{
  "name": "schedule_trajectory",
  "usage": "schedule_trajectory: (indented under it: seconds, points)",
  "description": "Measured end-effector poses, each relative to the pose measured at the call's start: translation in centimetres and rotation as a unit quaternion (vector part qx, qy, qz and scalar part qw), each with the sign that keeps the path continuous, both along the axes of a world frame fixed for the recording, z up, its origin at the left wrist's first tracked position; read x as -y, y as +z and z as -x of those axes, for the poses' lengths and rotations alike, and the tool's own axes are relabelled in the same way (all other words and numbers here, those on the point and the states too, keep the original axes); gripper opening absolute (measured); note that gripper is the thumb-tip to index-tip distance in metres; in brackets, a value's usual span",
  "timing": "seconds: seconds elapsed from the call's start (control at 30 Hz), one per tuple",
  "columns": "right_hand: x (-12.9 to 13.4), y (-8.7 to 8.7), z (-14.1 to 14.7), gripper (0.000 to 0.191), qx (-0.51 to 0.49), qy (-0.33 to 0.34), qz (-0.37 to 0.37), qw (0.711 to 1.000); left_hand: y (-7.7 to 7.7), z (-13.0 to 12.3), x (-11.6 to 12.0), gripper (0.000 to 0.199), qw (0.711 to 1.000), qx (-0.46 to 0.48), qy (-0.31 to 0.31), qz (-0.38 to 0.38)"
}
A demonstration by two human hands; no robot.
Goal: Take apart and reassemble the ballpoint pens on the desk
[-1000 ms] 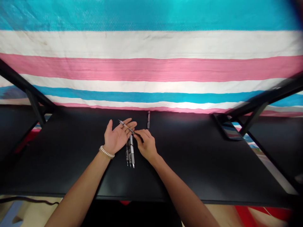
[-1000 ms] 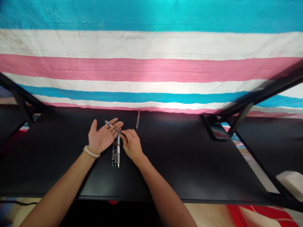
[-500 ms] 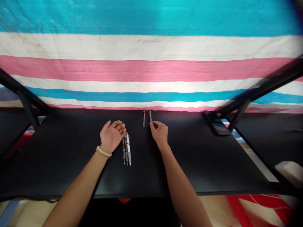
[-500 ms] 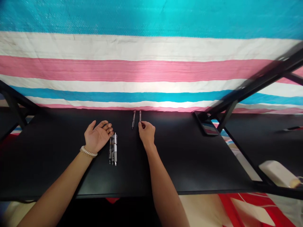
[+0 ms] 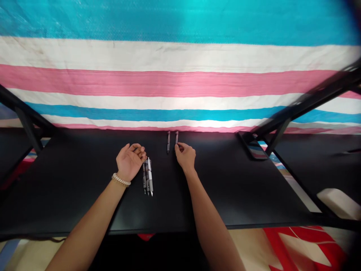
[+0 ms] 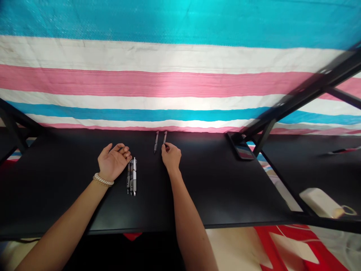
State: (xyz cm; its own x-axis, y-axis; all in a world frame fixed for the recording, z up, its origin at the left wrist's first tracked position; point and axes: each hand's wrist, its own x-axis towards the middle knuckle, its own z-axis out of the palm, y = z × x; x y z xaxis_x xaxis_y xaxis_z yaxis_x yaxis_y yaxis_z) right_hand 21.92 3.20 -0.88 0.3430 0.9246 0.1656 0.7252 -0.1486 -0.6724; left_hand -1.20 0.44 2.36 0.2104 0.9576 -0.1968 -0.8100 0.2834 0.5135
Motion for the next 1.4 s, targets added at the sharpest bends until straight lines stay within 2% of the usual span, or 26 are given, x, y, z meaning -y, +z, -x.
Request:
schedule_trajectory:
  seconds: [0.13,0.37,0.57,1.4]
  points:
    - [-0.10,-0.25,-0.01,0.033,0.003,0.002,-0.009,1.000,-0.04,0.06,-0.03,0.026,1.000,-0.002,0.023,0.004]
    - [-0.06,-0.56,0.03,0.031,0.010,0.020,-0.023,0.999,-0.06,-0.04,-0.01,0.025,1.000,-0.005,0.029,0.004]
    - [-0.21,-0.61,0.04,0.031,0.004,0.036,-0.009,0.999,-0.06,0.08,-0.01,0.025,0.998,-0.004,0.060,0.003]
    - [-0.26,-0.28,0.43,0.029,-0.007,0.034,0.037,0.999,0.13,-0.14,0.21,0.021,0.999,-0.002,0.047,-0.014]
